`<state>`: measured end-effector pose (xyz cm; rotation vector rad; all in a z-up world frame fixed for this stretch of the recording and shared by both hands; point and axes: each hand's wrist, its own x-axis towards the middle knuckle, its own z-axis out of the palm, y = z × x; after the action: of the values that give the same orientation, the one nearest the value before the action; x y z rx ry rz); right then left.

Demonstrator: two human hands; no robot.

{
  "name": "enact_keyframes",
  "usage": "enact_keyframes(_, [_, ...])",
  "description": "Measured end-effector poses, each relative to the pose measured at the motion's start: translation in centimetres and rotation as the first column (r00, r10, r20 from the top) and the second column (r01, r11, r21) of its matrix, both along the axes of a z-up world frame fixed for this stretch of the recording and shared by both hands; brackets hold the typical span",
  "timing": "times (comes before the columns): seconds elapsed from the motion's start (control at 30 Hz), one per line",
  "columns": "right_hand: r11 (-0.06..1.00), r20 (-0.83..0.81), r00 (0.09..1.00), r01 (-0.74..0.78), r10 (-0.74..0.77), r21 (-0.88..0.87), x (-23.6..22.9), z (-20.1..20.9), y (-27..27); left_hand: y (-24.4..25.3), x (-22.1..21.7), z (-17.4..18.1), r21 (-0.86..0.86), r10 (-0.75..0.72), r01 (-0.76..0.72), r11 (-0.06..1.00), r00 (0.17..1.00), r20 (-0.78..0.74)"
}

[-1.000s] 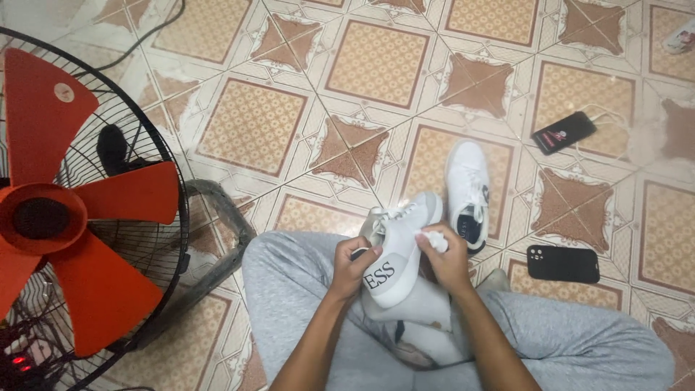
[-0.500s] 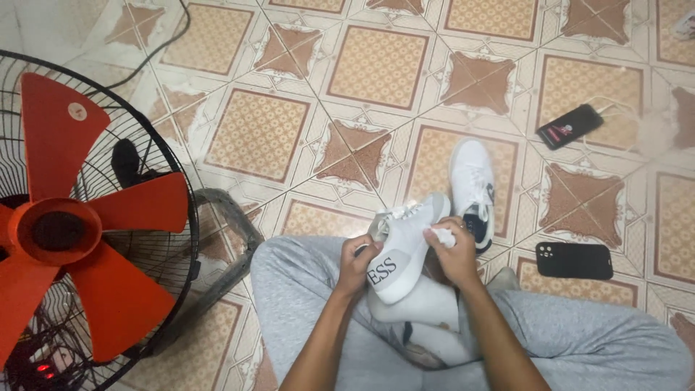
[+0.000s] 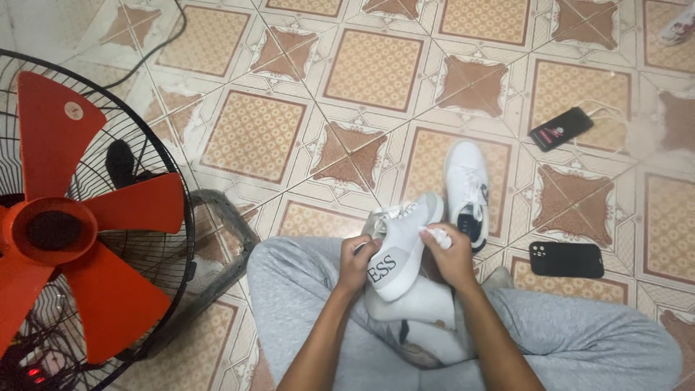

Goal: Cleaning white sneakers with a cloth while sitting on the floor.

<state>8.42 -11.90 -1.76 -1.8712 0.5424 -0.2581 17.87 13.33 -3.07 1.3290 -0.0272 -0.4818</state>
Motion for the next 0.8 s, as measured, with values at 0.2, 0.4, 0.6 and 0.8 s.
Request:
enact_keyframes(0.2, [0.988,0.103,0.983,-0.152,0.153,-0.020,-1.9,0.5,1.8,0.7,-0.2,-0.1,0.009,0.035,-0.034,0.999,0.999,-0.036])
enact_keyframes(0.4, [1.000,-0.059,0.998,0.019,-0.019,-0.008,-0.5,0.5,0.7,-0.4,-0.3,-0.1,0.046,0.072,-0.069,0.997,0.995,-0.064])
enact_keyframes(0.6, [1.000,-0.062,0.998,0.020,-0.020,0.000,-1.7,1.9,1.9,-0.2,-0.5,-0.1,0.037,0.082,-0.079,0.996,0.993,-0.080])
enact_keyframes(0.8, [0.999,-0.046,0.998,-0.034,0.036,0.041,-0.5,4.9,3.5,-0.2,-0.1,-1.8,0.071,0.040,-0.034,0.997,0.996,-0.083])
